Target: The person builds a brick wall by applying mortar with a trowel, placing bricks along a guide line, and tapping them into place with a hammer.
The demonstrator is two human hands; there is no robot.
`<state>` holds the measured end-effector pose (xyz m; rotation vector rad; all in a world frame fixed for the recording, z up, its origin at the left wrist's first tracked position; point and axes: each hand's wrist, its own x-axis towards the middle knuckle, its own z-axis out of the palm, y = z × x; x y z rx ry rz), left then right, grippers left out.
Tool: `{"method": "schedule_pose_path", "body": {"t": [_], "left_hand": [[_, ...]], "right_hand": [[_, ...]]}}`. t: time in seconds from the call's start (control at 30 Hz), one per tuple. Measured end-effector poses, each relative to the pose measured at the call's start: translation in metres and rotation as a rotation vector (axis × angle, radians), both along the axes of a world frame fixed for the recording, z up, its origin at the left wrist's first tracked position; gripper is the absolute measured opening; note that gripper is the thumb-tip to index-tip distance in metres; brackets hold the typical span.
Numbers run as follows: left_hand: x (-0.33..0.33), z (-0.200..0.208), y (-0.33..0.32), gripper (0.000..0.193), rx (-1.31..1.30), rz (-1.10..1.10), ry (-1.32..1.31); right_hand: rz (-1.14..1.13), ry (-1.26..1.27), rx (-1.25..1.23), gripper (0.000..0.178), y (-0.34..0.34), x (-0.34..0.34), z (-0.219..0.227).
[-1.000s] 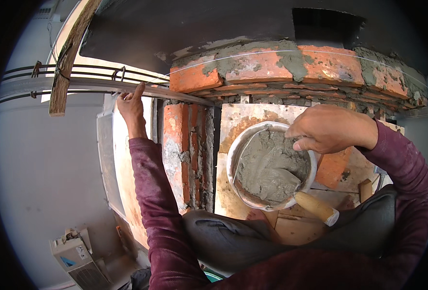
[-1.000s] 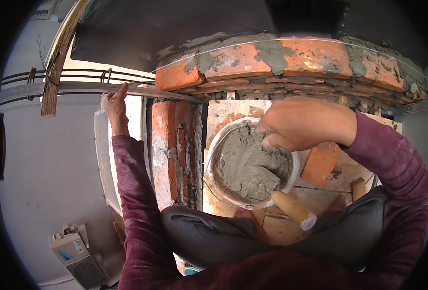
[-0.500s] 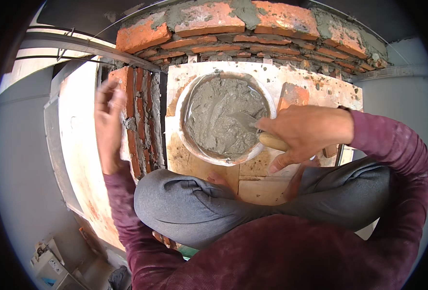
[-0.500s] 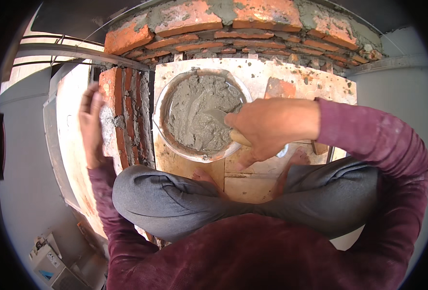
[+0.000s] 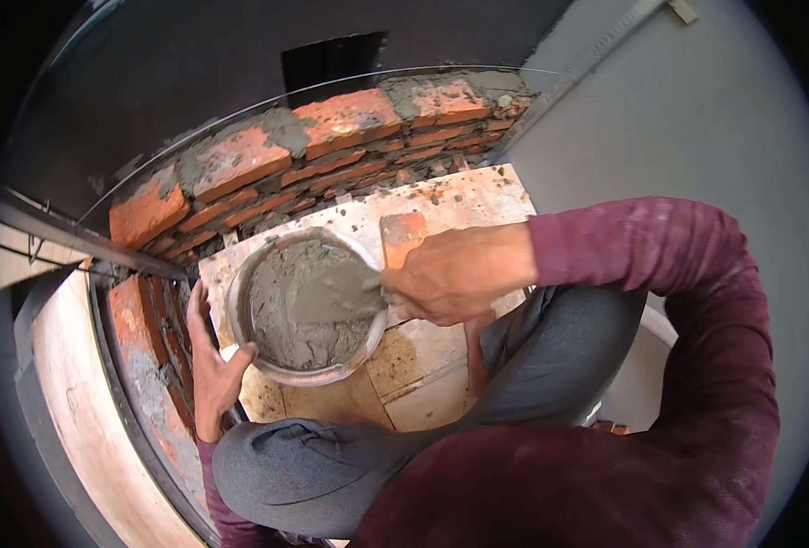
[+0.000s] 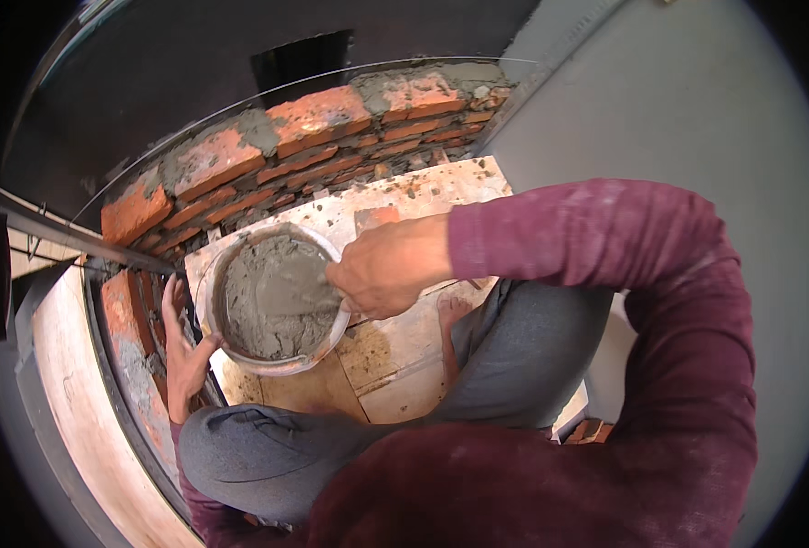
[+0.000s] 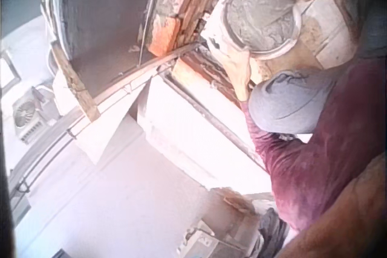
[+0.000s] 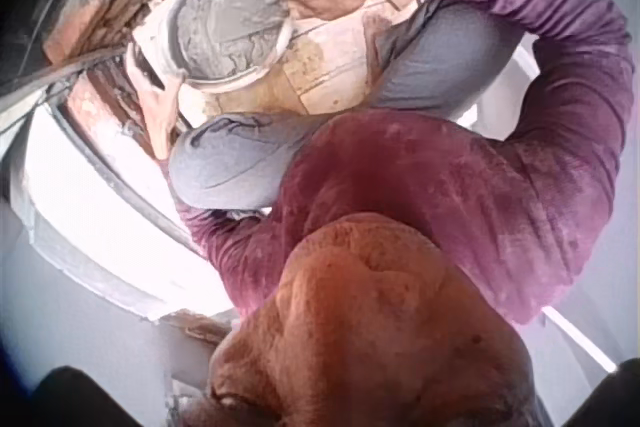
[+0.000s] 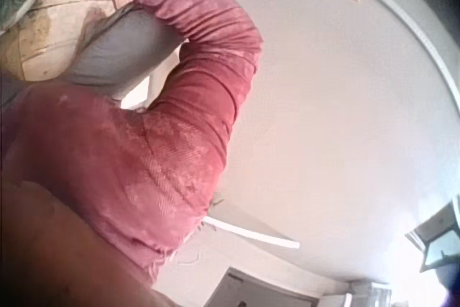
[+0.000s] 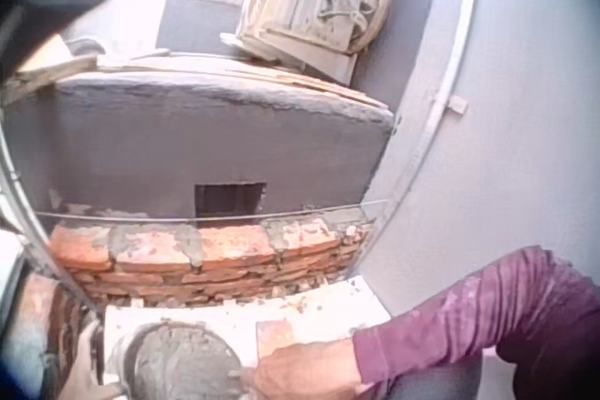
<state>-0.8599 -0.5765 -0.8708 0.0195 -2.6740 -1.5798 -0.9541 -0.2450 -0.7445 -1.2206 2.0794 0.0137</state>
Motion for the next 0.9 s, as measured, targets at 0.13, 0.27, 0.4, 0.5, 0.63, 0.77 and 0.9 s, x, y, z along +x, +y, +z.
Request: {"method": "schedule_pose_path", "body": {"t": [0.13,0.27,0.4,0.5,0.63,0.77,0.9], "left_hand": [[0.012,-0.032,0.003,0.094,0.183,0.271,-0.210],[0.041,-0.062,-0.028,0.064,0.516,0.275,-0.548],[0.038,-0.063,-0.027,0.061,0.550,0.175,-0.388],[0.038,-0.069,-0.024,0.059,0.608,0.213,-0.391],[0.043,-0.069,-0.021,0.057,0.604,0.268,-0.401],[0.037,-0.067,-0.016,0.059,0.643,0.262,-0.414],[0.031,-0.071,-0.013,0.062,0.652,0.257,-0.418]], "right_hand": [[-0.088,-0.018,0.136,0.030,0.006,-0.003,-0.039],[-0.092,-0.010,0.183,0.033,-0.013,0.003,0.016],[-0.110,0.245,0.041,0.027,0.014,0.002,0.024],[-0.100,0.134,0.067,0.032,0.019,-0.013,-0.024],[-0.192,-0.183,0.034,0.037,-0.003,-0.004,-0.039],[-0.218,-0.217,-0.015,0.042,-0.020,0.012,-0.064],[-0.249,-0.365,-0.171,0.046,-0.018,0.019,-0.100]]}}
